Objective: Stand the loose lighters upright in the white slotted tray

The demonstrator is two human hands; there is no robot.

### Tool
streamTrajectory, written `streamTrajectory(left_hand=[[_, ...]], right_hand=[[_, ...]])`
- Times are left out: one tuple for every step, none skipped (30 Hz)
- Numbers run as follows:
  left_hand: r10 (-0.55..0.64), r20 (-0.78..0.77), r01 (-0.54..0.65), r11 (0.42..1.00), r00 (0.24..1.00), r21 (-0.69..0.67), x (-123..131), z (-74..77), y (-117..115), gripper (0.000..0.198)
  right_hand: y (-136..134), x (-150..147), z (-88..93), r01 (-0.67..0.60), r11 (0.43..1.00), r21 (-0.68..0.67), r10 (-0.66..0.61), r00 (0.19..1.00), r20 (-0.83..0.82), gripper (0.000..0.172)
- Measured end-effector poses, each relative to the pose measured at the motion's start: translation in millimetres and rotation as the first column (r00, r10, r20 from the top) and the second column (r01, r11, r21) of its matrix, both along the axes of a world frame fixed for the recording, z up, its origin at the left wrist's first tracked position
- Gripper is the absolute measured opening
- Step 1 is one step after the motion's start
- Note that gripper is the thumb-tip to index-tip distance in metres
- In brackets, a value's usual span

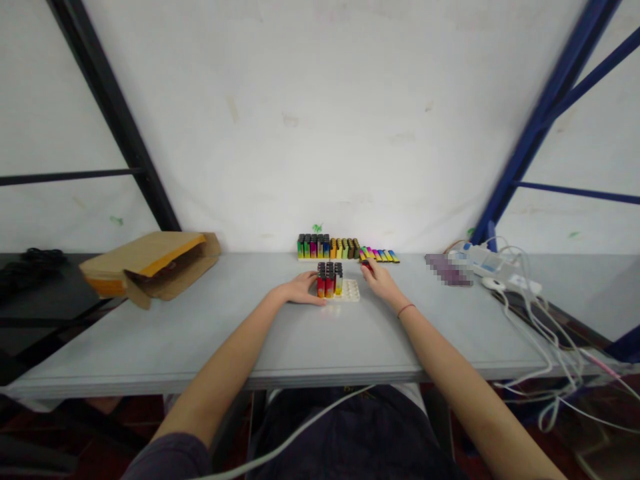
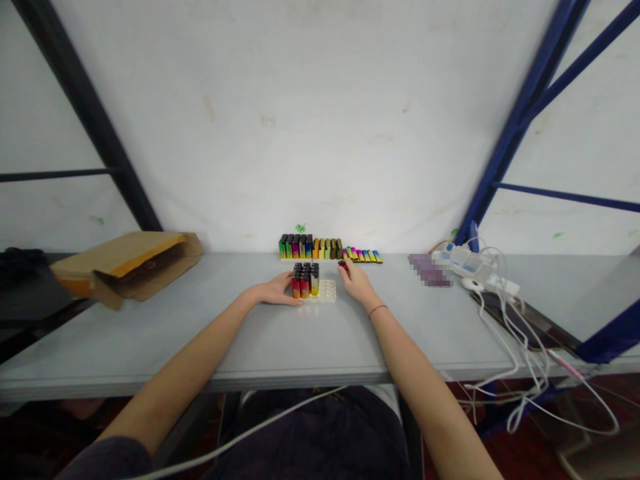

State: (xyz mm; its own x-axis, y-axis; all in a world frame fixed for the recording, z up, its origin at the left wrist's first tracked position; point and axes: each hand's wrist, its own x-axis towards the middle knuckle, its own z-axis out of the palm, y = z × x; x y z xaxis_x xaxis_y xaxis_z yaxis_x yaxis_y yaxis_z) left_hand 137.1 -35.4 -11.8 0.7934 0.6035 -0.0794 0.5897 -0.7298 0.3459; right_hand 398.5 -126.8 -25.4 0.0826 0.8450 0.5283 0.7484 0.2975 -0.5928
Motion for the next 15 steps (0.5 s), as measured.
streamTrajectory(left_hand=[[0.0, -0.007, 0.0, 1.0, 1.0, 0.001, 0, -0.1, 0, 0.11], [0.001, -0.013, -0.001, 1.0, 1.0, 0.001, 0, -0.2, 0, 0.11], [0.005, -0.017, -0.005, 1.0, 1.0, 0.001, 0, -0.3, 0, 0.109], [0.008, -0.019, -0.008, 1.0, 1.0, 0.0, 0, -0.5, 0, 0.11], [0.009, -0.018, -0.009, 1.0, 1.0, 0.001, 0, -0.6, 0, 0.11], [0.009, -0.016, -0.009, 1.0, 1.0, 0.001, 0, -0.8, 0, 0.11], [0.008, -0.015, -0.008, 1.0, 1.0, 0.002, 0, -1.0, 0, 0.111], [0.006, -0.015, -0.006, 1.0, 1.0, 0.003, 0, -1.3, 0, 0.11], [0.004, -0.015, -0.004, 1.0, 1.0, 0.006, 0, -1.7, 1, 0.11], [0.004, -0.014, -0.004, 1.0, 1.0, 0.01, 0, -2.2, 1, 0.108], [0.003, -0.015, -0.003, 1.0, 1.0, 0.014, 1, -2.7, 2, 0.107], [0.003, -0.016, -0.002, 1.0, 1.0, 0.018, 1, -3.3, 2, 0.106], [0.002, -0.018, -0.001, 1.0, 1.0, 0.022, 1, -3.8, 2, 0.105], [0.002, -0.02, -0.001, 1.0, 1.0, 0.026, 1, -4.1, 3, 0.105], [0.003, -0.022, -0.002, 1.0, 1.0, 0.028, 1, -4.3, 3, 0.106]], right_hand=[[-2, -4, 1.5, -0.005, 1.0, 0.013, 0.005, 1.0, -0.015, 0.019], [-4, -9, 2.7, 0.0, 1.0, 0.022, 0.0, 1.0, -0.022, 0.017], [-5, -14, 3.8, 0.02, 0.999, 0.029, -0.019, 1.0, -0.022, 0.018], [-6, -19, 4.7, 0.053, 0.998, 0.032, -0.053, 0.998, -0.022, 0.022], [-7, -24, 5.2, 0.093, 0.995, 0.026, -0.092, 0.995, -0.031, 0.029], [-8, -28, 5.4, 0.129, 0.992, 0.013, -0.128, 0.99, -0.053, 0.036], [-8, -33, 5.1, 0.153, 0.988, -0.009, -0.153, 0.984, -0.091, 0.043], [-8, -36, 4.5, 0.161, 0.986, -0.036, -0.165, 0.976, -0.144, 0.049], [-7, -39, 3.4, 0.155, 0.986, -0.065, -0.165, 0.965, -0.205, 0.052], [-6, -41, 1.9, 0.141, 0.986, -0.093, -0.161, 0.95, -0.267, 0.054], [-5, -42, 0.1, 0.128, 0.985, -0.117, -0.16, 0.933, -0.322, 0.054], [-3, -43, -2.1, 0.12, 0.983, -0.136, -0.162, 0.917, -0.364, 0.053], [-1, -42, -4.5, 0.113, 0.983, -0.148, -0.163, 0.906, -0.391, 0.05], [1, -41, -7.1, 0.103, 0.983, -0.149, -0.156, 0.899, -0.408, 0.047], [3, -39, -9.8, 0.091, 0.986, -0.143, -0.143, 0.897, -0.418, 0.043]])
